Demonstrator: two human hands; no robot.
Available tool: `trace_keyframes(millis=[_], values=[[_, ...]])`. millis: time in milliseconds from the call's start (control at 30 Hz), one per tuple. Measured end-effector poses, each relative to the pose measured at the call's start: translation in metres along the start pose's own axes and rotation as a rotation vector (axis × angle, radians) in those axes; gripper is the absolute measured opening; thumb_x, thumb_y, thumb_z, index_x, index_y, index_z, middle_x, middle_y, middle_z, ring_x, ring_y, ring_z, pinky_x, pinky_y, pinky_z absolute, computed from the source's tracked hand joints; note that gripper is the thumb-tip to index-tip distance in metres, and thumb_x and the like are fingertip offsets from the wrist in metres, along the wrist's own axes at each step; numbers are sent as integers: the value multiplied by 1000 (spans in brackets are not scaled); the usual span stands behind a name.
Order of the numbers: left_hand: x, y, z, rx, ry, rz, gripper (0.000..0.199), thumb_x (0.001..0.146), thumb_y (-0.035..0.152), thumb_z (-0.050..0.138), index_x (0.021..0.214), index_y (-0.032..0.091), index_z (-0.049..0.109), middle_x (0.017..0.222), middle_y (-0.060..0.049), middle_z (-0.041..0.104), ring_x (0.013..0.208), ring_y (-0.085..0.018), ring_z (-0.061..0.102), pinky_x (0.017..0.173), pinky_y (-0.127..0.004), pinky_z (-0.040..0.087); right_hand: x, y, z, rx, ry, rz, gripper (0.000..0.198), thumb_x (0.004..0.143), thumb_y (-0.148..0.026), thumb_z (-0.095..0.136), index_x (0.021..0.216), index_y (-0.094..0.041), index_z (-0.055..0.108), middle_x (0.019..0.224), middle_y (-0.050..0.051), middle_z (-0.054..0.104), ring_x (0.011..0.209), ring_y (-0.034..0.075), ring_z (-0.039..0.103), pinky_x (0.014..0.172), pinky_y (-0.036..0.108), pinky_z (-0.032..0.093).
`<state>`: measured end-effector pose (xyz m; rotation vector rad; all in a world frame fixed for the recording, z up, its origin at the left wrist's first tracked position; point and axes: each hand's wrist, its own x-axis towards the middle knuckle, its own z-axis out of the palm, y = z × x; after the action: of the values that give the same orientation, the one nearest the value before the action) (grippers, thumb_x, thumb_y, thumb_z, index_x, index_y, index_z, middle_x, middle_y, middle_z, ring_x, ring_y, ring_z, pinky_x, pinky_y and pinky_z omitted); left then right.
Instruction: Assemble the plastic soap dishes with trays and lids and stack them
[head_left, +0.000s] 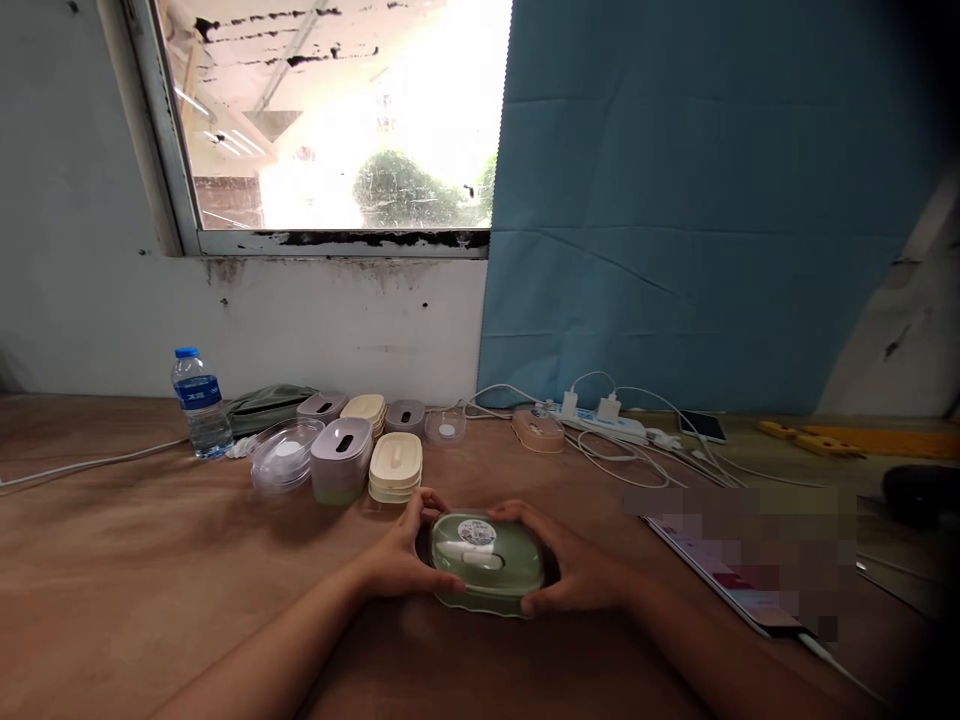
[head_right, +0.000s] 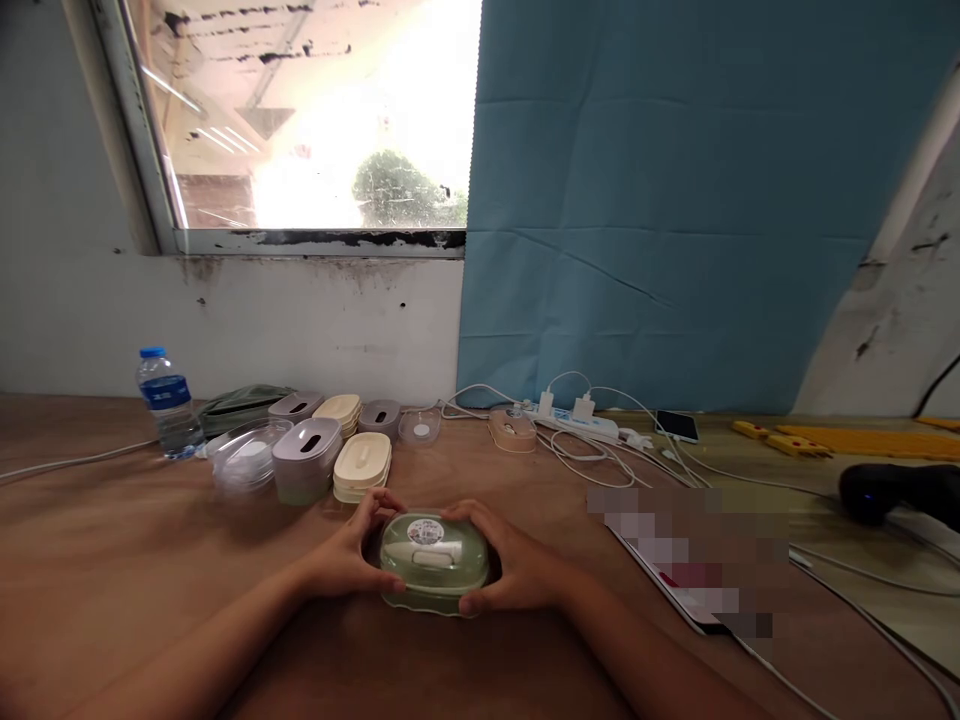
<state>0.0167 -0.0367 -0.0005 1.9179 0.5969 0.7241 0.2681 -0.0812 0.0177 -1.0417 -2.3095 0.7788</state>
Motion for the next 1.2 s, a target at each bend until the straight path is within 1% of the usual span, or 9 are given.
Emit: trace_keyframes(millis=[67, 200, 367, 533, 833, 1000, 1200], values=[[0, 2, 1, -31, -33, -2, 71, 53, 26, 75, 106, 21, 28, 107, -7, 48, 103, -20, 47, 89, -34, 36, -2, 3, 1, -22, -21, 32, 85, 54, -42, 73, 123, -22, 29, 127, 11, 34, 116, 27, 36, 96, 40, 33], [-1, 2, 2, -50, -56, -21, 74, 52, 24, 76, 108, 21, 27, 107, -6, 50, 101, -19, 48, 87, -34, 37, -4, 7, 0, -107, -52, 22, 97, 46, -42, 77, 124, -18, 25, 130, 13, 30, 120, 29, 31, 99, 40, 29], [0, 0, 1, -51, -72, -18, 74, 51, 25, 77, 107, 21, 29, 105, -5, 51, 99, -19, 49, 85, -32, 38, -4, 2, -2, -178, -56, 40, 95, 47, -43, 74, 124, -16, 27, 129, 14, 32, 118, 30, 34, 97, 39, 32], [0, -4, 0, -37, -52, -27, 77, 50, 26, 78, 110, 22, 29, 107, -5, 51, 102, -20, 48, 86, -32, 38, -3, 0, -3, -242, -79, 68, 91, 47, -42, 71, 124, -16, 29, 129, 13, 33, 117, 30, 35, 97, 37, 32], [-1, -3, -1, 44, -54, -1, 75, 52, 28, 76, 112, 21, 32, 112, -7, 50, 105, -22, 47, 90, -34, 35, -6, 6, 7, -241, 14, 119, 87, 46, -46, 71, 118, -16, 33, 129, 13, 34, 116, 30, 37, 94, 36, 35], [1, -5, -1, 17, -66, 16, 73, 55, 26, 75, 113, 21, 32, 114, -8, 50, 106, -22, 46, 91, -35, 35, -8, 2, 9, -251, 37, 168, 86, 48, -47, 71, 118, -16, 32, 130, 15, 33, 118, 29, 36, 95, 36, 34], [3, -8, -2, -40, -80, 22, 73, 55, 25, 75, 114, 21, 32, 115, -9, 49, 109, -23, 46, 92, -35, 35, -8, 2, 10, -296, 48, 158, 86, 49, -50, 69, 118, -14, 34, 129, 16, 35, 116, 30, 38, 94, 37, 35]])
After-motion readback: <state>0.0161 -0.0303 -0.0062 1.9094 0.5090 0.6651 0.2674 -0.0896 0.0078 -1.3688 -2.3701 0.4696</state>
